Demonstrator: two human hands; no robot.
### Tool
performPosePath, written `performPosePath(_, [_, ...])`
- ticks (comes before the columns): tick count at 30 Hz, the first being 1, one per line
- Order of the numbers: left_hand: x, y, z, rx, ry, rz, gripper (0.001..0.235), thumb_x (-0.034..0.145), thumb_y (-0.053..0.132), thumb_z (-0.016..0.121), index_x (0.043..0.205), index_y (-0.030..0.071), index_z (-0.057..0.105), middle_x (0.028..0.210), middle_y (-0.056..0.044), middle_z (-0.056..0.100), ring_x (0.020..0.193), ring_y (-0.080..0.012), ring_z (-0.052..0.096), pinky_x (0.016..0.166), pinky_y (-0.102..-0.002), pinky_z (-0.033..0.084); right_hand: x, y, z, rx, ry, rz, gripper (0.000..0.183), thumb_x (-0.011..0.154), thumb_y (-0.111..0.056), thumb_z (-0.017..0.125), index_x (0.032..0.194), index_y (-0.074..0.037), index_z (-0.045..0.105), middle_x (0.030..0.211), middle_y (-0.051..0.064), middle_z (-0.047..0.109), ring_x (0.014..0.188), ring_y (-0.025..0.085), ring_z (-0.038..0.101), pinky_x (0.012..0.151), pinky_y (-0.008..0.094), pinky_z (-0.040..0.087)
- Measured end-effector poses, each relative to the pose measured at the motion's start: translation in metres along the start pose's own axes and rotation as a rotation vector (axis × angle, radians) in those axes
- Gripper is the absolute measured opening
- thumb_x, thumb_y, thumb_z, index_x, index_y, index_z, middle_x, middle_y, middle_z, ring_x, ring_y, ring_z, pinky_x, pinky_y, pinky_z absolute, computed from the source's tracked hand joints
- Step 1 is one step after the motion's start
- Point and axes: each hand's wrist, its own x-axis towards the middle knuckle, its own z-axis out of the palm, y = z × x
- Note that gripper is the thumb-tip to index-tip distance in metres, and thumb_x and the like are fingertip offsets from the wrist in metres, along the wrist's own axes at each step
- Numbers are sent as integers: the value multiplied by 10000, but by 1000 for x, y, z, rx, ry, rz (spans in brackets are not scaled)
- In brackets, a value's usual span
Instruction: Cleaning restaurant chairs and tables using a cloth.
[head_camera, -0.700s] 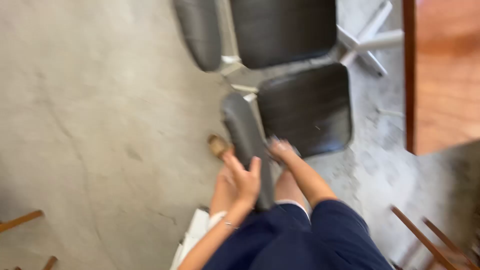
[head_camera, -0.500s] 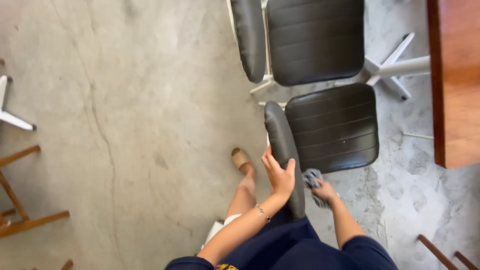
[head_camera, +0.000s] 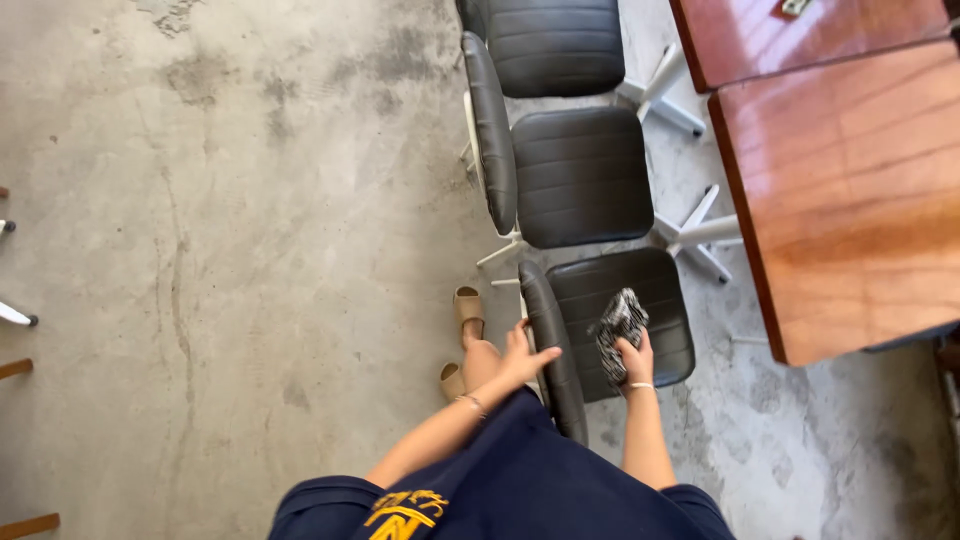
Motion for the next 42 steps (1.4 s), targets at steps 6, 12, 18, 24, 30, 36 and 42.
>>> performPosePath(6, [73, -89, -179, -324, 304, -163, 459, 938, 324, 675, 1317, 65, 650, 1179, -74, 731, 1028, -135, 674, 878, -321, 537, 87, -80, 148, 216, -4, -206, 589, 715, 44, 602, 1297, -45, 609, 1014, 33, 675, 865, 181, 606, 768, 316, 510])
performPosePath(12, [64, -109, -388, -795, 849, -442, 417, 1015, 395, 613, 1292, 84, 591, 1098, -57, 647, 883, -216, 635, 717, -379, 488, 173, -90, 274, 150, -152, -402, 487, 820, -31, 639, 1297, 69, 630, 1068, 70, 688, 951, 182, 598, 858, 314, 504])
performPosePath(18, [40, -81, -443, -966, 1061, -419, 323, 1017, 345, 570, 1295, 185, 604, 1030, -5, 660, 847, -155, 670, 664, -300, 529, 156, -162, 361, -386, -20, -609, 629, 834, -104, 653, 1455, -189, 596, 1132, 145, 615, 1020, 278, 624, 949, 374, 500])
performPosePath(24, [146, -135, -435, -1118, 714, -684, 318, 952, 398, 614, 1182, 179, 591, 1030, -20, 691, 779, -229, 680, 656, -345, 550, 128, -180, 393, -885, 18, -683, 656, 861, -334, 693, 1489, -391, 510, 1366, 222, 521, 1239, 416, 507, 1081, 483, 421])
performPosePath(30, [288, -15, -432, -612, 283, -469, 336, 960, 348, 574, 1261, 212, 634, 1035, 17, 708, 757, -124, 639, 638, -279, 493, 93, -186, 410, -1039, 43, -589, 490, 974, -530, 580, 1456, -444, 553, 1584, 230, 375, 1417, 435, 373, 1109, 590, 291])
performPosePath(36, [439, 83, -360, -481, 103, -141, 249, 988, 225, 611, 1208, 120, 662, 913, 31, 664, 751, -91, 583, 633, -234, 474, 97, -175, 424, -1046, 200, -584, 374, 1052, -432, 525, 1409, -499, 617, 1584, 172, 438, 1416, 403, 437, 1104, 610, 330])
performPosePath(42, [502, 154, -270, -231, 276, -13, 576, 914, 351, 742, 1356, 56, 519, 1124, -62, 608, 1022, -167, 590, 898, -308, 496, 85, -220, 427, -924, 162, -714, 430, 908, -422, 655, 1337, -382, 656, 1472, 190, 505, 1280, 409, 516, 1025, 519, 443])
